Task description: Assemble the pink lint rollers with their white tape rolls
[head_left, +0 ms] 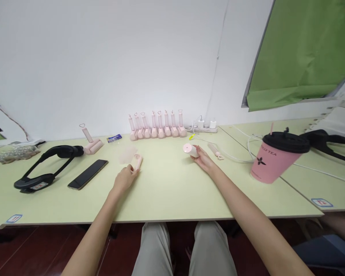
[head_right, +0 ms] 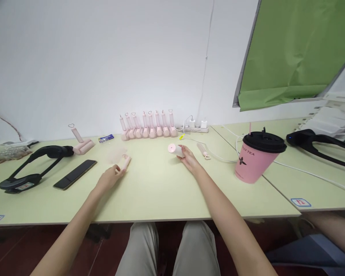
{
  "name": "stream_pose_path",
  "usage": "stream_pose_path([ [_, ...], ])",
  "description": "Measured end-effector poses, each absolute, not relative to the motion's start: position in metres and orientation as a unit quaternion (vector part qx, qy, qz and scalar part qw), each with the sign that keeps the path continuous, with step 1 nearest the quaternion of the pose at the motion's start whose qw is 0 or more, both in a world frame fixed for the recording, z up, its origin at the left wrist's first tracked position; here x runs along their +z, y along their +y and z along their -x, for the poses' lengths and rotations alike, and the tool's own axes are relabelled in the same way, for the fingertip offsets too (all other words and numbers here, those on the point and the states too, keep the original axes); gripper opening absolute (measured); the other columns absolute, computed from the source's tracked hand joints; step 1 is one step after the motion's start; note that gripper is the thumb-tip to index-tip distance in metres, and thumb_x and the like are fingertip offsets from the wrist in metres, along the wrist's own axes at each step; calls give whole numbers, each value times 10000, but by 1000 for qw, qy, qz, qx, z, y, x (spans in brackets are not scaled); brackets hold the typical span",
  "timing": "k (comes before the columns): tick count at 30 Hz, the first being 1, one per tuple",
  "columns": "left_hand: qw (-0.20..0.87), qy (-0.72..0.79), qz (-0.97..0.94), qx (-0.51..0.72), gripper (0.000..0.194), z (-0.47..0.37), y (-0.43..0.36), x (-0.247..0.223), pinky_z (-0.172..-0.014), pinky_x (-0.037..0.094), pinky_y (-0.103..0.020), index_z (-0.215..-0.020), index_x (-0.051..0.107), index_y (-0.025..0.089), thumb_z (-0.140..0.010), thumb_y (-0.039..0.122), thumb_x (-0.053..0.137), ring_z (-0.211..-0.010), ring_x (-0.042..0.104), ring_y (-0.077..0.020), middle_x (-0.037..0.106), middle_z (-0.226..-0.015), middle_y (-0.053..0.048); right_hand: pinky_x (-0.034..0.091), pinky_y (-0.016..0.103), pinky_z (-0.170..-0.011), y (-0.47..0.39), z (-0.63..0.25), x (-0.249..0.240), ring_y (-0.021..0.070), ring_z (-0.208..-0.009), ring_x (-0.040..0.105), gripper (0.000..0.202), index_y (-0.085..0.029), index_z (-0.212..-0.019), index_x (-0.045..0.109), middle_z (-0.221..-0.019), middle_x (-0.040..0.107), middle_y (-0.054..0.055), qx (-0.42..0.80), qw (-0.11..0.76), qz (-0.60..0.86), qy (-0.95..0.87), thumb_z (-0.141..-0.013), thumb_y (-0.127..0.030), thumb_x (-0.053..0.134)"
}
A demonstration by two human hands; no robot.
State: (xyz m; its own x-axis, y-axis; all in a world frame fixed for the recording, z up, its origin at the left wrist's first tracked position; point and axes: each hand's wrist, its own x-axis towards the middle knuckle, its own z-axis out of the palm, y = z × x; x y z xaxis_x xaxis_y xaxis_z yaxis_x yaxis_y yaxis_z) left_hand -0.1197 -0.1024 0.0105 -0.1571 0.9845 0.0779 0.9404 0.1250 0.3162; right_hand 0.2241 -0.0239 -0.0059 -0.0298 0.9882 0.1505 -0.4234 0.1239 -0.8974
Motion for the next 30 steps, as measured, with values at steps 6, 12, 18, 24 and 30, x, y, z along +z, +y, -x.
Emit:
stream_pose_path([
  [6,88,523,-801,276,261,57,-69,1,-756,398,-284,-1004,481,192,-761,285,506,-848,531,-170,526,-967,-58,445,290,-709,-23,-223,-4,169,-856,540,390,-222,-888,573,-939,585,35,463,657,369,-467,-631,-513,610],
  [12,240,408,-796,377,650,-24,-15,-9,-681,423,-246,-1145,372,215,-585,247,702,-716,520,-115,532,-847,17,407,291,-731,-26,-226,2,184,-831,530,399,-190,-878,582,-908,577,42,214,654,495,-530,-619,-494,605],
  [18,289,391,-757,436,735,-44,-10,-22,-726,437,-255,-1151,383,227,-517,265,752,-738,531,-110,531,-807,34,374,291,-724,-34,-224,3,185,-834,541,293,-263,-833,618,-918,588,13,76,495,620,-604,-638,-482,602],
  [24,265,394,-772,423,604,-39,-19,-18,-705,440,-254,-1070,478,198,-531,249,746,-747,520,-116,543,-878,4,357,275,-684,-37,-220,4,176,-812,541,343,-268,-811,623,-878,619,7,47,417,643,-641,-718,-567,483],
  [30,262,371,-786,420,610,-38,-26,-10,-730,433,-251,-1131,459,218,-581,267,717,-759,518,-119,552,-859,10,341,273,-586,-39,-219,3,184,-684,550,449,-252,-762,619,-773,638,29,60,402,684,-605,-718,-646,408],
])
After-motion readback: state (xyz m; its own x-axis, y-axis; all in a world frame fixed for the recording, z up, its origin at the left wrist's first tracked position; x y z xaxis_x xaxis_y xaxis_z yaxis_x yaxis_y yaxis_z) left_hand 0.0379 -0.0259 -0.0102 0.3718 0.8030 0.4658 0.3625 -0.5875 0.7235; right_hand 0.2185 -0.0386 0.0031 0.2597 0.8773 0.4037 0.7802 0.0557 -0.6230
